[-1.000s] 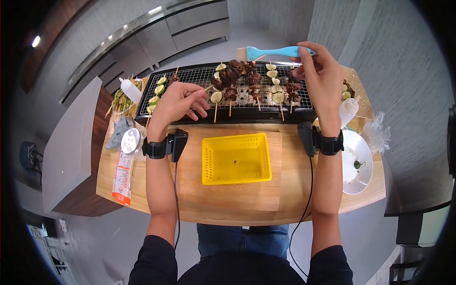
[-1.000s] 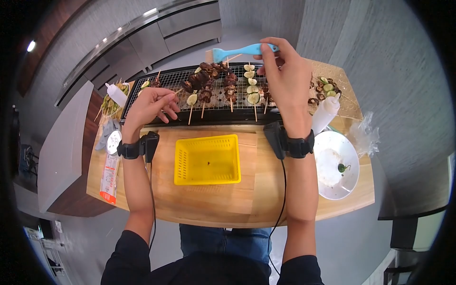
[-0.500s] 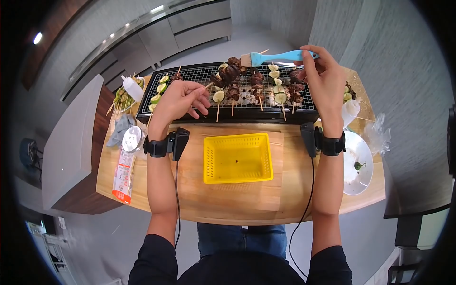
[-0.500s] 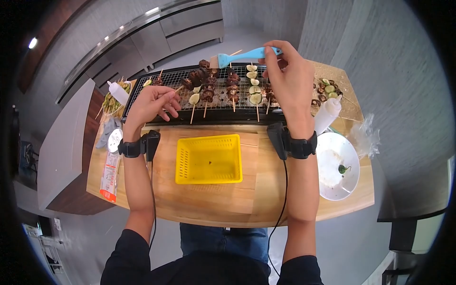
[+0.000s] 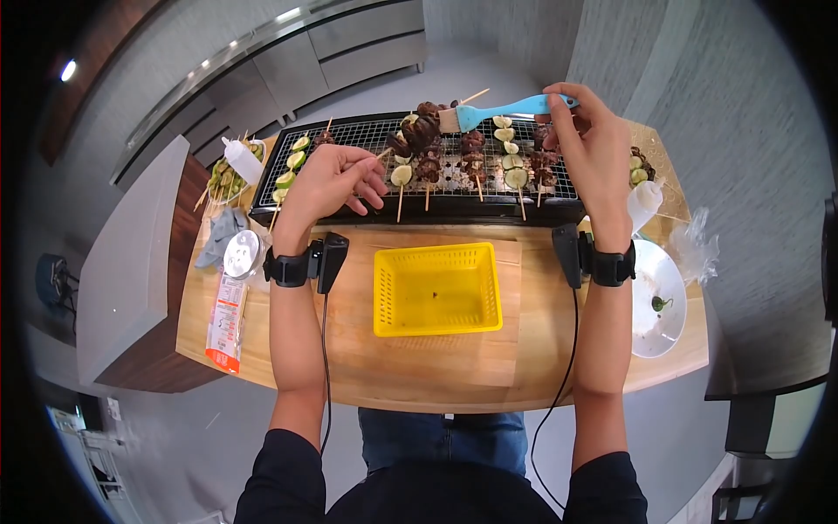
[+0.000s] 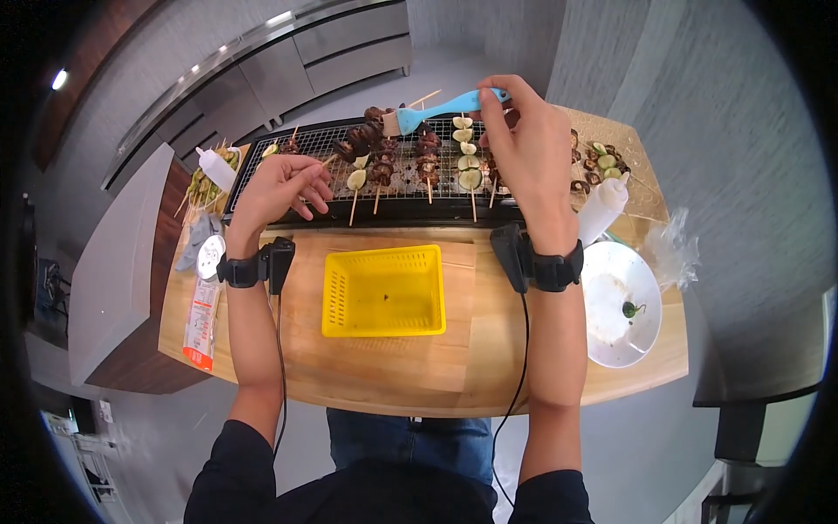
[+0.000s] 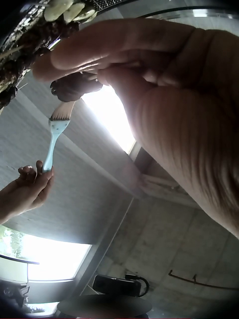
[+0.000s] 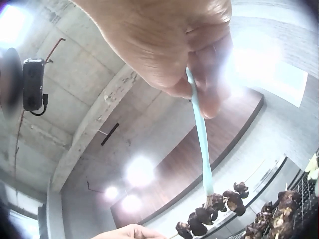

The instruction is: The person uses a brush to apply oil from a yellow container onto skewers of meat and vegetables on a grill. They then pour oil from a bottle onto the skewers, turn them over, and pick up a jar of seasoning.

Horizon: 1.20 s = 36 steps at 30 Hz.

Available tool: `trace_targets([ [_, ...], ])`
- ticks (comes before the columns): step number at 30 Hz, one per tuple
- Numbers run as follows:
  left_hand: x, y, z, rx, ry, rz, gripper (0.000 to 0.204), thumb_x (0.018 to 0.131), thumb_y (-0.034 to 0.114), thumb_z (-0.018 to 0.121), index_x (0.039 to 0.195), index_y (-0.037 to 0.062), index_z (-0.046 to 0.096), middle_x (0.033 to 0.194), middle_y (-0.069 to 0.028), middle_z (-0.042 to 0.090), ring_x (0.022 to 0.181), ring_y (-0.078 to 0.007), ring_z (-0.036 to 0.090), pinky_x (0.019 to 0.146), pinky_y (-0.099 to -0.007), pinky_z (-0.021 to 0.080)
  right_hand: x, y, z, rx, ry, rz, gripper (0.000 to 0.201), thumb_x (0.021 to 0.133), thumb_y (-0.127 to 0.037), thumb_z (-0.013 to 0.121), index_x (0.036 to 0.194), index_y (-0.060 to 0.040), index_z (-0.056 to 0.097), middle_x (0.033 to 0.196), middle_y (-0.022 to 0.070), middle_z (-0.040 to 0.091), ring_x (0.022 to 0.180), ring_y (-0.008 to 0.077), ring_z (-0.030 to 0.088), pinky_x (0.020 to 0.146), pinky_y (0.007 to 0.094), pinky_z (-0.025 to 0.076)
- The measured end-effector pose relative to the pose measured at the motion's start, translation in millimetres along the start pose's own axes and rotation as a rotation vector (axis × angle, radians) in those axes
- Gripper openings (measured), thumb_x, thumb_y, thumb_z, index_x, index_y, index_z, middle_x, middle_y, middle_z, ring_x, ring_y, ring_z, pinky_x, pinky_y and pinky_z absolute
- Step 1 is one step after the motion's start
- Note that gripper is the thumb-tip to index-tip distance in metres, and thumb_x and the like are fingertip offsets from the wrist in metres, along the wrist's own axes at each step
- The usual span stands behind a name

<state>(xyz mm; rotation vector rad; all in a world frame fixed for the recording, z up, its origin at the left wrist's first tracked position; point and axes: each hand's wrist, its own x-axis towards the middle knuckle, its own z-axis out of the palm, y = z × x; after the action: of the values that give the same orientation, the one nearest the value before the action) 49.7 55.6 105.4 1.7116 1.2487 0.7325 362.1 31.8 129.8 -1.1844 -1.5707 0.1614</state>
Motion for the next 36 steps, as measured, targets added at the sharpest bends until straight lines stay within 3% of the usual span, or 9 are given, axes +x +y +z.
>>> trace_targets([
  [4, -1, 2, 1, -0.015, 0.002, 0.001, 0.028, 0.1, 0.021, 0.05, 0.098, -0.0039, 0.064, 0.079, -0.0125, 0.069, 0.065, -0.0164, 0.07, 0.052, -0.0245, 0.055, -2, -6, 0, 0.016, 0.035, -0.011, 0.021, 0.095, -0.019, 0.058, 0.106, -0.0025, 0.065, 0.071, 0.008, 0.071, 0.058, 0.013, 0.066, 0.054, 0.0258, 0.049],
  [6, -3, 7, 3, 0.021, -0.001, -0.014, 0.026, 0.099, 0.014, 0.047, 0.099, -0.0061, 0.063, 0.083, -0.0147, 0.07, 0.068, -0.0199, 0.072, 0.055, -0.0269, 0.057, -2, -8, 2, 0.069, 0.045, -0.036, 0.021, 0.095, -0.019, 0.058, 0.106, -0.0028, 0.065, 0.071, 0.0075, 0.07, 0.057, 0.0126, 0.066, 0.054, 0.0258, 0.049],
  [12, -3, 6, 3, 0.009, -0.008, 0.009, 0.027, 0.099, 0.014, 0.046, 0.099, -0.0069, 0.063, 0.083, -0.0155, 0.07, 0.068, -0.0202, 0.072, 0.055, -0.0269, 0.057, -2, -11, 3, 0.096, -0.031, -0.055, 0.019, 0.094, -0.019, 0.06, 0.106, -0.0044, 0.066, 0.07, 0.0065, 0.07, 0.057, 0.0122, 0.065, 0.054, 0.0246, 0.048],
  [15, -1, 4, 2, 0.007, -0.001, 0.008, 0.027, 0.1, 0.015, 0.047, 0.098, -0.0067, 0.063, 0.083, -0.0158, 0.07, 0.069, -0.0202, 0.072, 0.055, -0.0269, 0.057, -2, -6, 2, -0.003, -0.017, -0.07, 0.019, 0.094, -0.018, 0.06, 0.105, -0.0041, 0.066, 0.069, 0.0066, 0.07, 0.057, 0.0118, 0.065, 0.053, 0.0246, 0.048],
  [22, 1, 3, 7, 0.014, -0.013, 0.004, 0.028, 0.1, 0.016, 0.048, 0.096, -0.0081, 0.062, 0.083, -0.0169, 0.07, 0.069, -0.0206, 0.072, 0.055, -0.0272, 0.057, -3, -10, 5, 0.093, 0.014, -0.047, 0.018, 0.094, -0.018, 0.061, 0.105, -0.0045, 0.066, 0.07, 0.007, 0.07, 0.056, 0.0118, 0.065, 0.053, 0.0244, 0.047],
  [30, 3, 0, 10, -0.004, -0.022, 0.017, 0.028, 0.1, 0.018, 0.048, 0.098, -0.0054, 0.062, 0.083, -0.0147, 0.07, 0.067, -0.0183, 0.071, 0.052, -0.0244, 0.055, -6, -11, 7, 0.048, -0.118, -0.062, 0.018, 0.093, -0.019, 0.062, 0.105, -0.0071, 0.067, 0.068, 0.0067, 0.068, 0.055, 0.0128, 0.064, 0.052, 0.0252, 0.046],
  [36, 3, 0, 9, 0.007, -0.015, 0.017, 0.028, 0.1, 0.019, 0.047, 0.097, -0.0053, 0.062, 0.083, -0.0147, 0.07, 0.067, -0.0184, 0.071, 0.052, -0.0243, 0.055, -5, -11, 5, -0.005, -0.089, -0.057, 0.017, 0.093, -0.019, 0.063, 0.104, -0.0075, 0.068, 0.065, 0.0055, 0.067, 0.054, 0.0119, 0.064, 0.051, 0.0239, 0.045],
])
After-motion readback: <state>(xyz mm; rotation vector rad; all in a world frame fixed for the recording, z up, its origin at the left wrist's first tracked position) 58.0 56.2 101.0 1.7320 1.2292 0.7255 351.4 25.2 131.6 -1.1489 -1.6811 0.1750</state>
